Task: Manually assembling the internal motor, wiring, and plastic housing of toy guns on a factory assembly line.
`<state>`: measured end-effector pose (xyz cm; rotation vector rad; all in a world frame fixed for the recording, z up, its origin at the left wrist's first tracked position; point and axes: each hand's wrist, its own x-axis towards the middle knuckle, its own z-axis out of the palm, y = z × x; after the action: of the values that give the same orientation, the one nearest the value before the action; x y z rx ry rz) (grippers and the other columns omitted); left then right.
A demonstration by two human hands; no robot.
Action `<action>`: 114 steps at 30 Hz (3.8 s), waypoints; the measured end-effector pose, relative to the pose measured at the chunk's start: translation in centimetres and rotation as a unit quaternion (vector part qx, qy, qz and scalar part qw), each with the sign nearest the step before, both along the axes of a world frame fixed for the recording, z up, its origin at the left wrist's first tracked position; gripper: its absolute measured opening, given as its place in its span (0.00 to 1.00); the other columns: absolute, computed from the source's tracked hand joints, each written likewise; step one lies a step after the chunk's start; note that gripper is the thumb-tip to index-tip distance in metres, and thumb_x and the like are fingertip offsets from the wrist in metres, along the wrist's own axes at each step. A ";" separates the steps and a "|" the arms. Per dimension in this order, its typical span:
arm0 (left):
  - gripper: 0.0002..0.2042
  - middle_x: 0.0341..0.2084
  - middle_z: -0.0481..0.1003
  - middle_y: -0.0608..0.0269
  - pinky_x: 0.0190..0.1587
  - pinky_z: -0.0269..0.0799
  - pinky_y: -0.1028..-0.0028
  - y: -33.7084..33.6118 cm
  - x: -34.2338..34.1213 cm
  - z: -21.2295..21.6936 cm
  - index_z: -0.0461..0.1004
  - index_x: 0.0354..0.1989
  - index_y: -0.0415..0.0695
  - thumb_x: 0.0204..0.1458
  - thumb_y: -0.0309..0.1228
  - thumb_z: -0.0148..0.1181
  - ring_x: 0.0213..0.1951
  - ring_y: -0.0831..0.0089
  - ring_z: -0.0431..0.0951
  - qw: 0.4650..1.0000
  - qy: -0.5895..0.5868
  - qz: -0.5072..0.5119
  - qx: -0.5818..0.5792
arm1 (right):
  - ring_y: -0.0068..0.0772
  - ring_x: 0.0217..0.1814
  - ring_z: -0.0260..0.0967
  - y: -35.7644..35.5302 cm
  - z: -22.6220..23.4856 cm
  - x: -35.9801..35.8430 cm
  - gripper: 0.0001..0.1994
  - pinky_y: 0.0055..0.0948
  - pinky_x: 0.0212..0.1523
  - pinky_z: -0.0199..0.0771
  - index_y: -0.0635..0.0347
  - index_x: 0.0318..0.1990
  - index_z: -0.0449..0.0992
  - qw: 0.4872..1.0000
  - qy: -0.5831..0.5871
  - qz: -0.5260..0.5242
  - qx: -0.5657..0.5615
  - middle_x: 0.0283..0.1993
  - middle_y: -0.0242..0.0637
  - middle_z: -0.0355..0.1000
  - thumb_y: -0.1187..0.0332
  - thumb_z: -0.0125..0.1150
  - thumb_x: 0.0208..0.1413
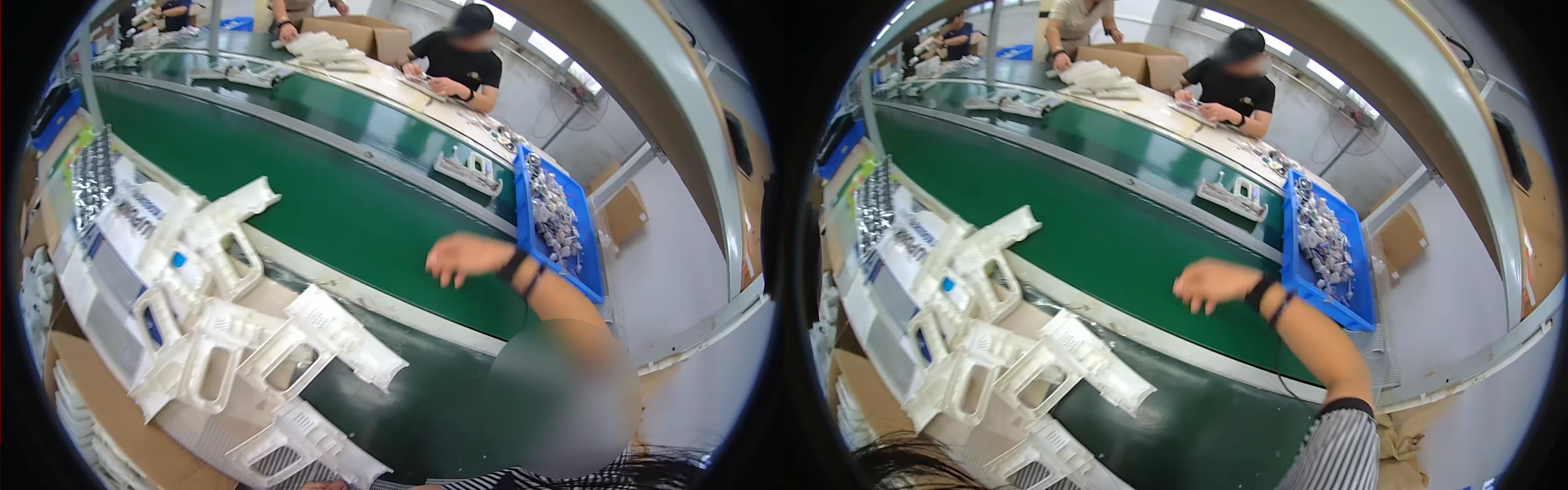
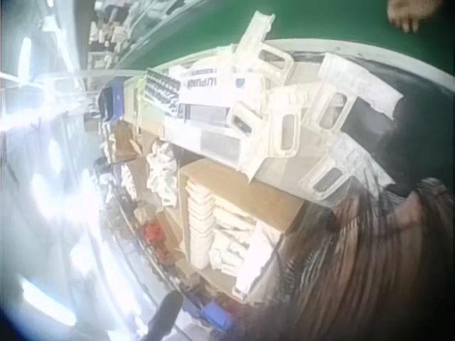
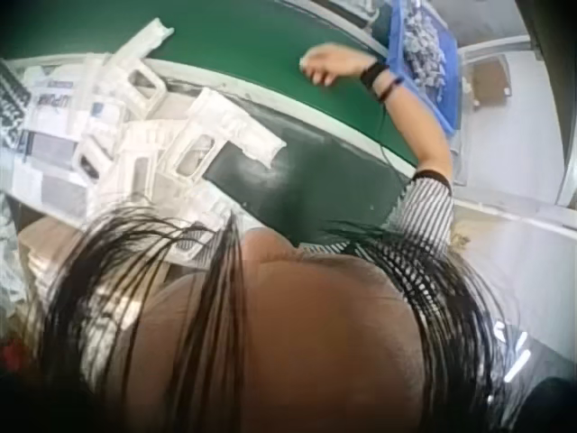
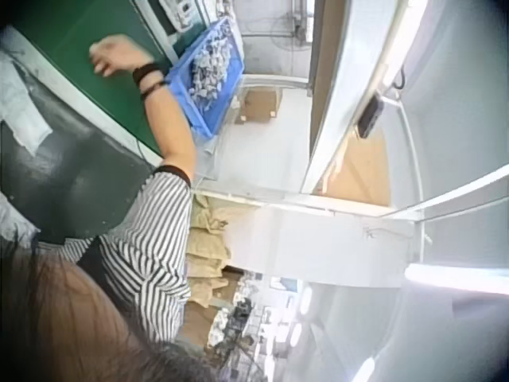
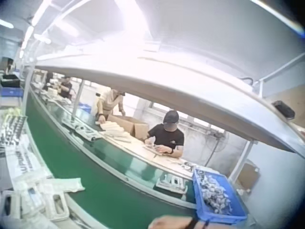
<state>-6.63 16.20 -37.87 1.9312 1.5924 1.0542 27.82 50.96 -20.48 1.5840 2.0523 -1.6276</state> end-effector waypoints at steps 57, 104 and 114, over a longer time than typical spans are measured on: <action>0.23 0.57 0.73 0.50 0.60 0.65 0.53 -13.7 16.2 12.8 0.75 0.55 0.44 0.48 0.28 0.69 0.58 0.48 0.70 0.852 0.132 -0.501 0.081 | 0.40 0.61 0.70 -69.3 4.9 10.9 0.15 0.49 0.63 0.65 0.54 0.49 0.79 0.785 -0.322 -0.225 0.479 0.54 0.37 0.76 0.68 0.67 0.54; 0.22 0.30 0.75 0.56 0.39 0.72 0.61 -16.8 19.0 10.4 0.72 0.60 0.40 0.56 0.24 0.63 0.34 0.59 0.77 0.817 0.191 -0.543 -0.022 | 0.30 0.36 0.79 -107.5 -1.1 11.9 0.13 0.33 0.35 0.86 0.64 0.55 0.71 0.184 0.015 -0.809 0.558 0.41 0.37 0.77 0.72 0.58 0.65; 0.21 0.49 0.79 0.54 0.40 0.75 0.73 -17.0 22.2 16.6 0.74 0.59 0.39 0.56 0.22 0.64 0.40 0.70 0.79 0.767 -0.005 -0.617 -0.177 | 0.34 0.45 0.80 -85.0 8.6 14.6 0.18 0.35 0.40 0.87 0.65 0.56 0.70 0.426 0.203 -0.650 0.596 0.45 0.40 0.77 0.74 0.65 0.61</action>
<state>15.59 -0.84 -21.26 2.0297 0.1849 0.1493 42.42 -34.00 -11.87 4.4160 2.1127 0.3247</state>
